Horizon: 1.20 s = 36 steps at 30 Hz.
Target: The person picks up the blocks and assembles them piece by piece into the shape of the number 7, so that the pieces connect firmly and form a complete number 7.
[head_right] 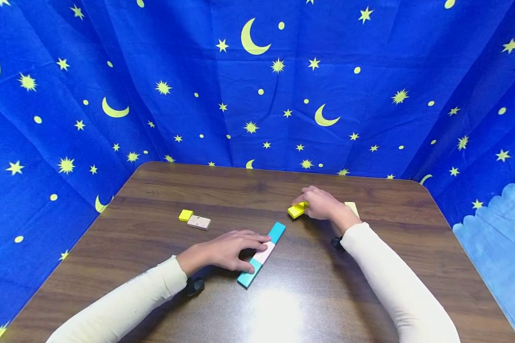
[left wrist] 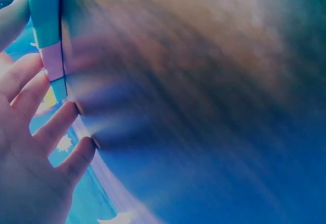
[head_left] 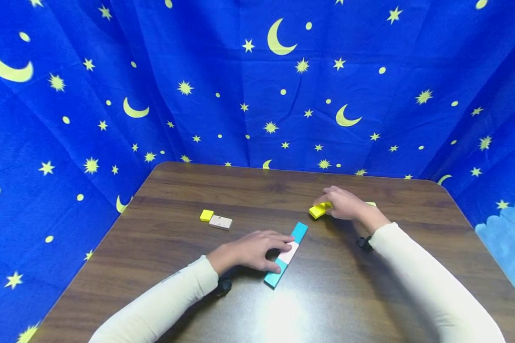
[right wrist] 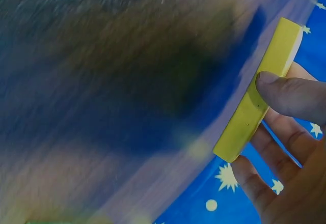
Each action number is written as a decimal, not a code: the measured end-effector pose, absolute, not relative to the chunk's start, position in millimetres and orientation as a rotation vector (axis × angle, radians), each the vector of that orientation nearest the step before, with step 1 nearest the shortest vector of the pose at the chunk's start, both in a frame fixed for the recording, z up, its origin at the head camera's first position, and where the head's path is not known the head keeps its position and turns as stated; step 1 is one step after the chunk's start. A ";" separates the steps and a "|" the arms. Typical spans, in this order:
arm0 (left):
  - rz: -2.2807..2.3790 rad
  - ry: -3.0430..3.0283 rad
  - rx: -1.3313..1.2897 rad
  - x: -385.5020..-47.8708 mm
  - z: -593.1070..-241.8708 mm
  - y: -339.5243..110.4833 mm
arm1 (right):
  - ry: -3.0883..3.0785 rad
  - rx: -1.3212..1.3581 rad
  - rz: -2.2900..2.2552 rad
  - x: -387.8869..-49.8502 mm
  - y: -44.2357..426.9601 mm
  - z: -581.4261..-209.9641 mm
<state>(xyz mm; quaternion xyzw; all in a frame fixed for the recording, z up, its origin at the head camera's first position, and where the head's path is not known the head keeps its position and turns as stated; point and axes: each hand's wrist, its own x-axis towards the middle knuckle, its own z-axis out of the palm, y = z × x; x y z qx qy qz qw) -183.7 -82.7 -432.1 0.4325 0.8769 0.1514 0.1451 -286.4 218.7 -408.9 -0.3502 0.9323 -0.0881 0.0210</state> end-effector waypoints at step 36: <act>0.424 2.498 1.178 -183.6 -433.9 -81.0 | 2.815 -1.141 -0.452 -280.0 198.2 -428.9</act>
